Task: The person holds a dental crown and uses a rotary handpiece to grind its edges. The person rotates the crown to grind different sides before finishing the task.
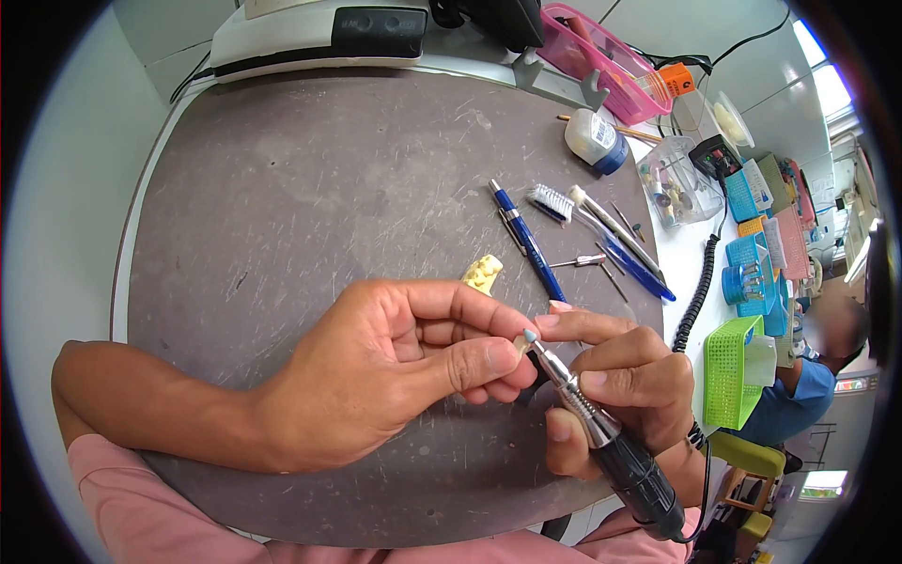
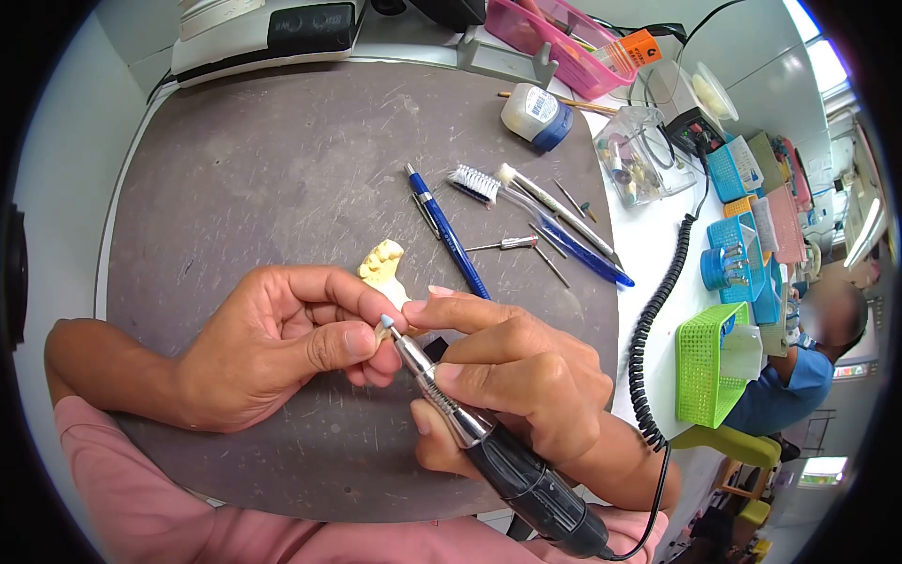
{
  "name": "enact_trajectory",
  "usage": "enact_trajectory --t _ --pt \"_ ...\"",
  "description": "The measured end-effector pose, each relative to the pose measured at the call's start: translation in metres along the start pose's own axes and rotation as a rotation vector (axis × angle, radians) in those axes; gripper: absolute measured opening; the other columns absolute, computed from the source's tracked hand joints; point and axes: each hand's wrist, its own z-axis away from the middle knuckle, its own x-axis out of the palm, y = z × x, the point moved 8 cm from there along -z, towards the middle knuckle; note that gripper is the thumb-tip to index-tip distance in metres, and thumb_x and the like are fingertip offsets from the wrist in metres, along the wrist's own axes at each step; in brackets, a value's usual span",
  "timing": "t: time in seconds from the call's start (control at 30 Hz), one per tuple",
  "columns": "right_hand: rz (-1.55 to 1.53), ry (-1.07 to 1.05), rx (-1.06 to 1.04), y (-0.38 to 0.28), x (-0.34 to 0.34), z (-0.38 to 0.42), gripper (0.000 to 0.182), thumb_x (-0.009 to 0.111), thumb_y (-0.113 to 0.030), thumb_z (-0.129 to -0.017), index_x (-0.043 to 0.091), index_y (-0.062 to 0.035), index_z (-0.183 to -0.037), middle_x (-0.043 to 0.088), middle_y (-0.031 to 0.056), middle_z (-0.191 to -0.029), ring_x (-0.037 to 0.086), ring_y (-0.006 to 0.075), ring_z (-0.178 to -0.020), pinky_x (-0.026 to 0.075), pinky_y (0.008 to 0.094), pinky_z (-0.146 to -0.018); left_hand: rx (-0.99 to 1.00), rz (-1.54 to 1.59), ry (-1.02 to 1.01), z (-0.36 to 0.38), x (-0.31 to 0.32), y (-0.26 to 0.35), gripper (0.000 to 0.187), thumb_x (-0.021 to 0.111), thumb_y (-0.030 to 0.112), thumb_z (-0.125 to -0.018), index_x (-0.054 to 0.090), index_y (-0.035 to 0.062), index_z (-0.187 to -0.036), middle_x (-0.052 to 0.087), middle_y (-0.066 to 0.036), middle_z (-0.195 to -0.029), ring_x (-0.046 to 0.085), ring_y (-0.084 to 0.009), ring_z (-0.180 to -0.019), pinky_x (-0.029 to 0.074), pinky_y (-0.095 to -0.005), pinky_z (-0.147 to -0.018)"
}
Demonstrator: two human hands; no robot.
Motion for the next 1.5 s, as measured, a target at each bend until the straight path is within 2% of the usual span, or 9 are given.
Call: enact_trajectory --t 0.17,0.27,0.57,1.5 --pt "0.057 -0.070 -0.020 -0.0052 0.0028 -0.0026 0.034 0.076 -0.004 -0.069 0.048 -0.0020 -0.089 0.059 0.0116 -0.077 0.065 0.0359 -0.088 0.054 0.0453 -0.080 0.004 0.000 0.002 -0.0004 0.0001 -0.0004 0.022 0.056 0.008 -0.090 0.055 -0.0052 -0.107 0.064 -0.011 -0.089 0.062 -0.0124 -0.082 0.051 -0.0236 -0.077" --pt "0.042 -0.001 -0.031 -0.0016 0.0005 -0.0004 0.034 0.075 -0.004 -0.069 0.048 -0.0020 -0.089 0.059 0.0115 -0.076 0.065 0.0358 -0.088 0.054 0.0453 -0.080 0.010 0.004 -0.002 -0.0002 0.0005 0.0000 0.022 0.056 0.008 -0.090 0.054 -0.0050 -0.107 0.064 -0.011 -0.088 0.061 -0.0118 -0.081 0.050 -0.0231 -0.077" --pt "-0.003 0.026 -0.030 0.0012 -0.0005 0.0010 0.031 0.074 -0.003 -0.070 0.048 -0.0001 -0.088 0.059 0.0130 -0.077 0.065 0.0370 -0.089 0.053 0.0463 -0.081 0.014 0.005 -0.008 -0.0002 0.0001 -0.0003 0.022 0.057 0.009 -0.090 0.054 -0.0046 -0.107 0.063 -0.010 -0.089 0.061 -0.0110 -0.082 0.049 -0.0222 -0.075" --pt "-0.002 0.009 -0.028 0.0000 0.0002 0.0010 0.033 0.074 -0.003 -0.069 0.048 -0.0003 -0.089 0.058 0.0123 -0.077 0.064 0.0370 -0.090 0.053 0.0467 -0.081 0.013 -0.021 -0.014 -0.0001 0.0005 -0.0004 0.022 0.056 0.009 -0.090 0.054 -0.0049 -0.108 0.062 -0.010 -0.089 0.060 -0.0104 -0.081 0.049 -0.0222 -0.076"
